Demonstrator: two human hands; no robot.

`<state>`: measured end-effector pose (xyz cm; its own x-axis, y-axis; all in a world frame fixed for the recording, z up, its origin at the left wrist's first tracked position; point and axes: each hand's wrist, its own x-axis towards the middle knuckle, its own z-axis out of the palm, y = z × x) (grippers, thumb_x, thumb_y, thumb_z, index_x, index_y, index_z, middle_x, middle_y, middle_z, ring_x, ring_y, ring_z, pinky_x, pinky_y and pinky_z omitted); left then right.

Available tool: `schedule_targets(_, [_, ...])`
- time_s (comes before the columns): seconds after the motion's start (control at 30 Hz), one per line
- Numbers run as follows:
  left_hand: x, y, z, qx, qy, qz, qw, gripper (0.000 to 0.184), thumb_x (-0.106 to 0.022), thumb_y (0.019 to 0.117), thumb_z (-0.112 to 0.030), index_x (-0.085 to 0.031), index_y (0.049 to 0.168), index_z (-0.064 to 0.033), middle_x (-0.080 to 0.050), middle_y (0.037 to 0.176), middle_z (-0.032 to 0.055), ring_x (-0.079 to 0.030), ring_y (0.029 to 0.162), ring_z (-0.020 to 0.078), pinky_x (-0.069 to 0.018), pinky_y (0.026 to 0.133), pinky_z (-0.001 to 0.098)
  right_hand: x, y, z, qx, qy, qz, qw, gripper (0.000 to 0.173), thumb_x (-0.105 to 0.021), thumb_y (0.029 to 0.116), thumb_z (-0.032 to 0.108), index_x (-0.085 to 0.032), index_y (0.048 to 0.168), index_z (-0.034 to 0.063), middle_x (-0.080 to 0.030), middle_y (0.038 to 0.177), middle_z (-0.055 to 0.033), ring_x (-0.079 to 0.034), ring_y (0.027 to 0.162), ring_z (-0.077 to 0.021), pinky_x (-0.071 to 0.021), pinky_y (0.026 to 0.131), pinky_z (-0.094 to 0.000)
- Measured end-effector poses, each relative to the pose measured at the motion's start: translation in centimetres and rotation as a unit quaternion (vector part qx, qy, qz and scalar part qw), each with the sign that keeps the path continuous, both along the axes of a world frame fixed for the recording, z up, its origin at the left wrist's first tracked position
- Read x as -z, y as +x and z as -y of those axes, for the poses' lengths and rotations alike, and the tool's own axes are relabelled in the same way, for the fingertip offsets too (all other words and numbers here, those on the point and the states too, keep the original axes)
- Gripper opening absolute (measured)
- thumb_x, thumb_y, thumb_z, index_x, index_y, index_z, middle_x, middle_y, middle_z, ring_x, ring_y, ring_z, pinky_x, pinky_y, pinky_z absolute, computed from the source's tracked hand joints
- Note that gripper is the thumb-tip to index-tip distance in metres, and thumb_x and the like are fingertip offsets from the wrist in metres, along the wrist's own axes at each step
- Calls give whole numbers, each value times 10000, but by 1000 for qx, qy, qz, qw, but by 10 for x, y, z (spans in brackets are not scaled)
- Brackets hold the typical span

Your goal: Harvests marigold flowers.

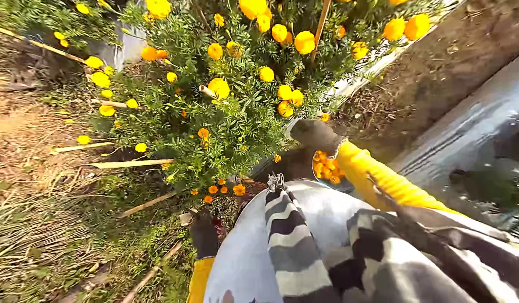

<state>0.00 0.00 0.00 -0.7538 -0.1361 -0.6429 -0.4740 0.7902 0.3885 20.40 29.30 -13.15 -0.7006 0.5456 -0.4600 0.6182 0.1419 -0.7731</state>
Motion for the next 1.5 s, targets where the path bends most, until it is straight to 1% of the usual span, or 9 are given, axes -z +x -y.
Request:
schedule_targets(0.07, [31,15,31,120,168,-184,961,357,-427,1083,-115,-513,1318,139,-645,1113,176,-624,969,121,-526,898,266,-43,-19,20,-85,-55,-181,978,163,-695,977,266,-739,1037,121,-734,905,-24,-699,804,-137,-612,763,-420])
schedule_targets(0.17, [21,21,-5,169,399,-225,873,263,-458,1066,-265,-654,1038,-91,-667,872,-88,-637,819,17,-559,783,236,-82,-48,56,-253,-53,-311,914,244,-653,1021,312,-741,1144,120,-737,1008,-25,-690,902,-108,-593,826,-356])
schedule_targets(0.5, [-7,2,-106,205,573,-289,739,323,-365,1093,-365,-646,963,-272,-646,938,-129,-618,861,33,-537,755,239,-113,-84,77,-181,163,-262,934,448,-669,964,405,-634,1369,217,-748,933,-65,-714,772,-253,-584,671,-548])
schedule_targets(0.67, [-5,-36,-113,314,599,-191,711,607,-439,990,-683,-550,1360,-216,-625,1272,-60,-621,1113,116,-550,937,338,-110,-79,68,-13,165,-299,940,423,-712,956,328,-660,1322,121,-737,898,-38,-673,707,-137,-595,637,-401])
schedule_targets(0.83, [-2,-125,-123,296,514,-271,758,507,-293,1100,-459,-447,1421,-99,-591,1314,-8,-632,1108,122,-564,923,355,-99,-46,21,160,212,-131,955,420,-677,972,366,-640,1353,192,-728,961,-31,-680,730,-168,-589,621,-437])
schedule_targets(0.93, [1,-173,-138,309,434,-258,806,448,-358,1107,-344,-472,1418,-42,-591,1308,51,-628,1108,132,-561,933,363,-83,-52,-10,101,219,82,967,386,-662,960,464,-700,1270,237,-755,967,-101,-724,844,-335,-549,708,-652])
schedule_targets(1.1, [11,-218,-199,402,240,-164,868,461,-445,1076,-429,-567,1372,-97,-632,1310,97,-661,1133,197,-574,953,439,-37,-105,-49,-36,199,183,962,362,-665,916,496,-727,1174,249,-756,987,-128,-720,914,-410,-526,717,-706])
schedule_targets(1.33, [64,-227,-294,584,-36,-43,810,512,-566,1027,-469,-569,1381,-99,-625,1335,182,-609,1226,361,-486,1007,642,-6,-164,-75,-77,179,137,971,419,-686,861,502,-722,1129,182,-740,997,-146,-710,945,-420,-532,685,-678])
schedule_targets(1.5, [88,-216,-317,609,-170,8,775,836,-751,891,-514,-404,1527,-97,-619,1350,246,-576,1278,441,-426,1057,684,-6,-187,-76,-91,165,122,974,383,-696,880,485,-705,1075,156,-727,969,-156,-705,932,-427,-537,671,-668])
